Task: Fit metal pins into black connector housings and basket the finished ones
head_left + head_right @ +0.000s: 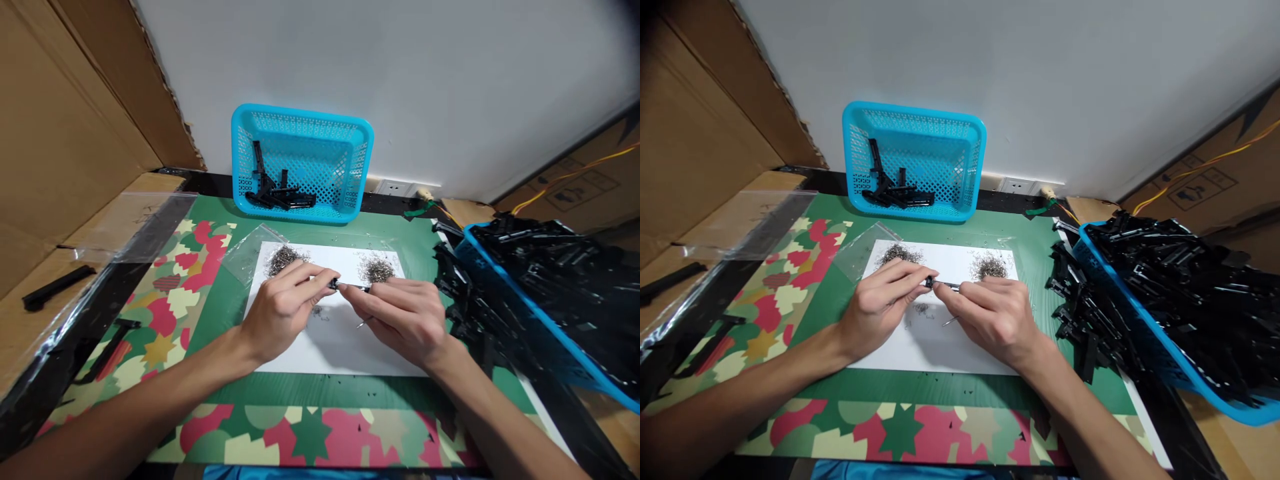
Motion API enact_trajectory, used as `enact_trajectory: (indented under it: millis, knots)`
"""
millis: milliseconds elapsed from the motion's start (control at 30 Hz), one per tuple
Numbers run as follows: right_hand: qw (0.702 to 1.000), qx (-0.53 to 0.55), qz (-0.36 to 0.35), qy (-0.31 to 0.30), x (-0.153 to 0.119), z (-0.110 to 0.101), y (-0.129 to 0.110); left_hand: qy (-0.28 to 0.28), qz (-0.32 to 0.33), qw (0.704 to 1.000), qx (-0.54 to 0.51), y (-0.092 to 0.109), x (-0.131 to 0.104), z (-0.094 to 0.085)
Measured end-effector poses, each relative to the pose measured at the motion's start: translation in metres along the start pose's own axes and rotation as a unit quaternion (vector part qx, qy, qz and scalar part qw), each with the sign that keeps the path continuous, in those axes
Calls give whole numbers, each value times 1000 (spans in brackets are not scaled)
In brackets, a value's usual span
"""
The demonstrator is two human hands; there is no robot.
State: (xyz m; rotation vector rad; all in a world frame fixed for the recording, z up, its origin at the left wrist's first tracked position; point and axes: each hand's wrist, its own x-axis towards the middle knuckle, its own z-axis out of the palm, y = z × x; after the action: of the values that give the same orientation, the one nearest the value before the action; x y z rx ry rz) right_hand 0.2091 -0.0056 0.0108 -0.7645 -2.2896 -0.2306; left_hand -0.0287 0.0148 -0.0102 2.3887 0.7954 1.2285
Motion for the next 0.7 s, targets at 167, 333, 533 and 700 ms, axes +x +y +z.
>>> enact_trajectory:
  millis: [167,333,533,700]
  knots:
    - [1000,9,-4,-9,-1,-1,1,-16,26,999,17,0,-1,1]
    - [999,9,-20,-37,-2,-2,0,-43,31,998,22,-1,-4,4]
    - [1000,19,6,-18,-2,-2,5,-12,18,1000,14,-4,-1,5]
    - [994,77,80,0,3,-7,8,-40,-13,998,40,-8,-5,6]
